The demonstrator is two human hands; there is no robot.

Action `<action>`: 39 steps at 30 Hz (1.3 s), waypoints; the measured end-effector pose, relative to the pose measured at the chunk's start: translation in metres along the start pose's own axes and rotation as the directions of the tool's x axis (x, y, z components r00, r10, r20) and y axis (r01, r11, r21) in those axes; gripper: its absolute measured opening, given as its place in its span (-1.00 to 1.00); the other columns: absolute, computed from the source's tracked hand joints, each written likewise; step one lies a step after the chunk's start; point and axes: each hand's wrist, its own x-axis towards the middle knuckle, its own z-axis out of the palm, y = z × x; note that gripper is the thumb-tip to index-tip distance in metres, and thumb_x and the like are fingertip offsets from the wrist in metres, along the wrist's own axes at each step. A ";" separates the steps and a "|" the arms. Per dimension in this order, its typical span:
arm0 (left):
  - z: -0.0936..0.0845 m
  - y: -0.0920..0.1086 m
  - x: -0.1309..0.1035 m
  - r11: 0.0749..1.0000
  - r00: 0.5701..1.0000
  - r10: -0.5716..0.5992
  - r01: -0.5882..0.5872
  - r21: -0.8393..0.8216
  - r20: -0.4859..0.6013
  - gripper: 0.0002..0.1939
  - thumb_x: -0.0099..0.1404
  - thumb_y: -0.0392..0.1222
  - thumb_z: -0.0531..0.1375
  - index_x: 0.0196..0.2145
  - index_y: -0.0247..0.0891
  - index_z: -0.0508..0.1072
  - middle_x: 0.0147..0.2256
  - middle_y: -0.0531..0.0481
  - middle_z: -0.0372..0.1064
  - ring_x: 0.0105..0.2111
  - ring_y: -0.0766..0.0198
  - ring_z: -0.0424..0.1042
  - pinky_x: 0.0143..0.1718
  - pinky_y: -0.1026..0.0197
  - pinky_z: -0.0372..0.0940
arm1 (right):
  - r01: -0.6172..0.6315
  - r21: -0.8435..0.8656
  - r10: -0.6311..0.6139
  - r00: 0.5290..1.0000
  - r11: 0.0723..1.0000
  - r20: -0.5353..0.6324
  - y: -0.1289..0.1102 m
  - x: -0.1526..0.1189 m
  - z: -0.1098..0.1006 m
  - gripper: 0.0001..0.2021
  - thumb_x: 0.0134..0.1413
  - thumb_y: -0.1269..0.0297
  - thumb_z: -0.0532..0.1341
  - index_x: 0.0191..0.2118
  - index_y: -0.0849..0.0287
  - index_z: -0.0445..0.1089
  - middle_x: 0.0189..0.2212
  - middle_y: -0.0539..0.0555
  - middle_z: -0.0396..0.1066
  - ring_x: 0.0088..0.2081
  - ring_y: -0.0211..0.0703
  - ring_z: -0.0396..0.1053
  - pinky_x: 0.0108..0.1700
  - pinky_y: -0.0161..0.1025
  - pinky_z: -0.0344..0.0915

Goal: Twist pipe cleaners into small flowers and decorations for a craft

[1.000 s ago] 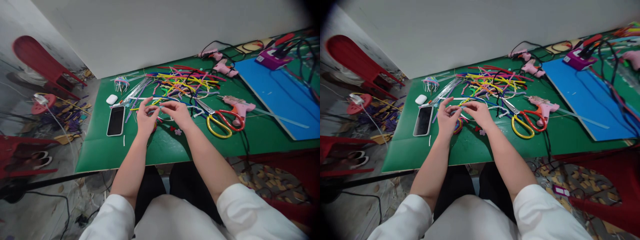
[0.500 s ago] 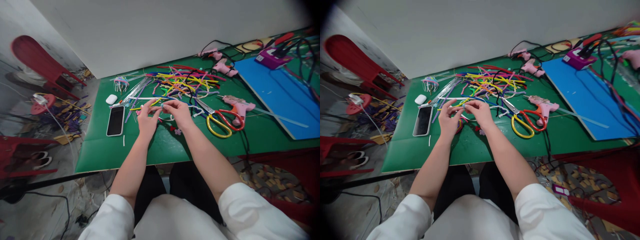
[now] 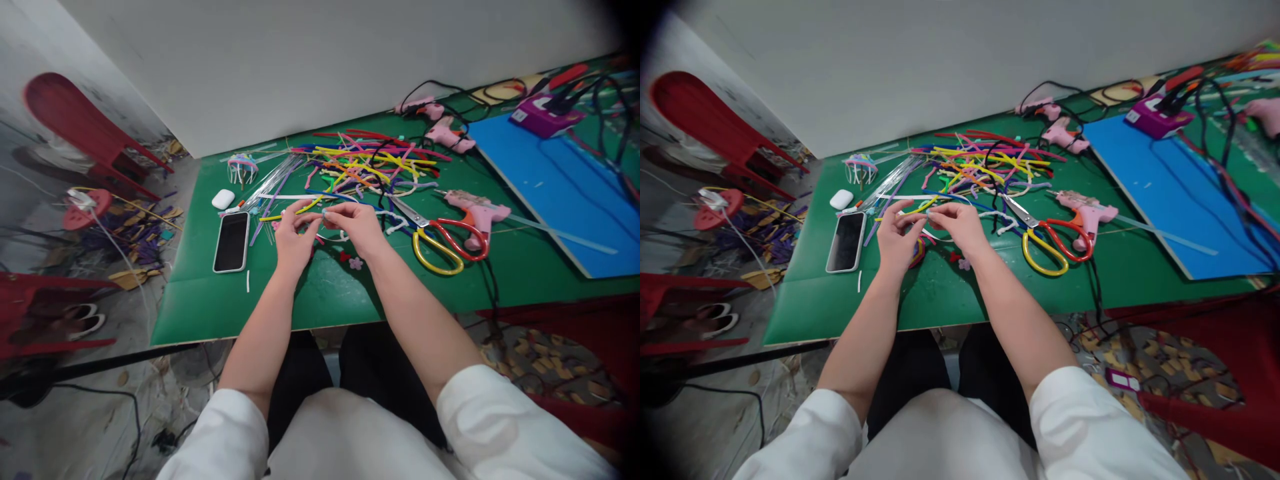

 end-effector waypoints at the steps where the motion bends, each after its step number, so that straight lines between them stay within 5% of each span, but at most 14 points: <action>1: 0.000 0.000 0.000 1.000 1.000 -0.003 0.003 -0.001 0.002 -0.63 0.13 -0.31 0.21 -0.09 -0.16 0.28 -0.35 0.06 0.44 -0.28 0.33 0.46 -0.15 0.20 0.34 | -0.005 0.006 0.005 1.000 1.000 -0.005 0.000 0.000 0.000 -0.77 -0.33 0.19 0.37 -0.44 0.19 0.49 -0.54 -0.02 0.46 -0.50 -0.28 0.40 -0.29 -0.20 0.42; 12: -0.002 -0.002 0.005 0.996 0.995 -0.087 0.085 -0.038 -0.049 -0.66 0.09 -0.31 0.25 -0.16 -0.19 0.30 -0.39 0.06 0.44 -0.31 0.34 0.46 -0.24 0.23 0.35 | -0.004 0.029 0.002 0.998 1.000 0.063 -0.003 -0.002 0.000 -0.78 -0.19 0.19 0.30 -0.34 0.15 0.49 -0.45 -0.01 0.48 -0.40 -0.25 0.43 -0.27 -0.22 0.41; 28: -0.002 -0.001 0.004 0.988 0.989 -0.140 0.136 -0.073 -0.041 -0.64 0.04 -0.28 0.28 -0.18 -0.18 0.33 -0.42 0.08 0.45 -0.32 0.33 0.48 -0.29 0.30 0.35 | 0.023 -0.097 -0.015 0.997 0.995 0.082 0.001 0.000 0.001 -0.85 -0.15 0.21 0.26 -0.48 0.19 0.39 -0.57 -0.04 0.36 -0.50 -0.30 0.31 -0.42 -0.31 0.34; 39: -0.003 -0.002 0.005 0.964 0.976 -0.210 0.197 -0.179 -0.055 -0.67 0.00 -0.25 0.31 -0.26 -0.20 0.32 -0.45 0.09 0.44 -0.37 0.35 0.47 -0.32 0.31 0.37 | -0.075 -0.028 0.078 0.990 0.997 0.115 -0.004 -0.002 -0.001 -0.76 -0.16 0.12 0.27 -0.46 0.21 0.38 -0.54 0.00 0.38 -0.46 -0.28 0.34 -0.41 -0.30 0.33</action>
